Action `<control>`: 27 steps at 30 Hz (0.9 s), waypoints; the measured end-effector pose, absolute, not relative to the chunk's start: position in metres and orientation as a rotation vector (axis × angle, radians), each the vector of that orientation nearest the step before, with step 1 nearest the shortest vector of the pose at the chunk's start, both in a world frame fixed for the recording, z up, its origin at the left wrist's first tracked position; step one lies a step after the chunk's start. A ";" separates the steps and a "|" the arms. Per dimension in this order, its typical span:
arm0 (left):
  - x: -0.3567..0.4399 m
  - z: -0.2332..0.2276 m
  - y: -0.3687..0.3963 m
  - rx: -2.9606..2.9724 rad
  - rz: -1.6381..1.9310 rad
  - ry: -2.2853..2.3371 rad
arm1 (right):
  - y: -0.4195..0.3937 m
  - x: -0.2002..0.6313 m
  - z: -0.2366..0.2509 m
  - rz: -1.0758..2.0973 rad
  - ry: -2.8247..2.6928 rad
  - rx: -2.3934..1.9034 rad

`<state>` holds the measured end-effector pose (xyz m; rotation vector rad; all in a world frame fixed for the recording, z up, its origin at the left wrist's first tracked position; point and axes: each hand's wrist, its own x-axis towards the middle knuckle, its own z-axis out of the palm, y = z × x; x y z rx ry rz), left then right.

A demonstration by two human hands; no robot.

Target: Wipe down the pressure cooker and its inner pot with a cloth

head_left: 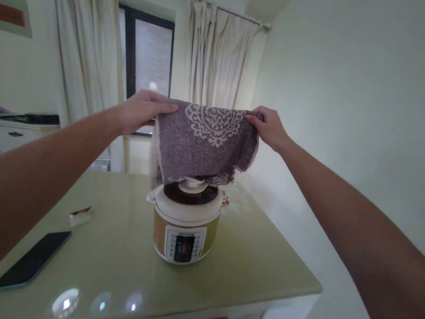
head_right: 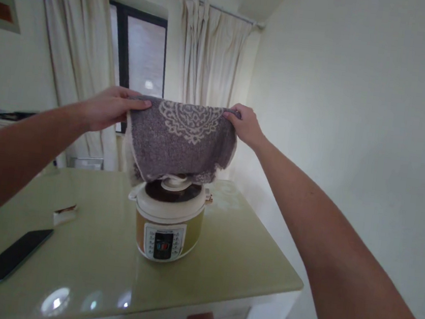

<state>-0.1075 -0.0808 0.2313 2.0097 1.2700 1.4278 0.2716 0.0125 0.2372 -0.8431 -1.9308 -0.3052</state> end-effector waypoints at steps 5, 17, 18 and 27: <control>-0.115 0.177 -0.055 2.147 1.201 1.834 | 0.016 0.251 0.182 -0.256 -1.950 -1.135; -0.091 0.059 -0.039 2.139 0.413 1.688 | -0.005 0.195 0.045 0.404 -2.324 -1.227; -0.090 0.062 -0.039 2.162 0.414 1.660 | -0.004 0.198 0.045 0.418 -2.325 -1.199; -0.035 0.120 -0.073 2.227 0.643 1.346 | -0.012 0.237 0.072 0.287 -2.130 -1.123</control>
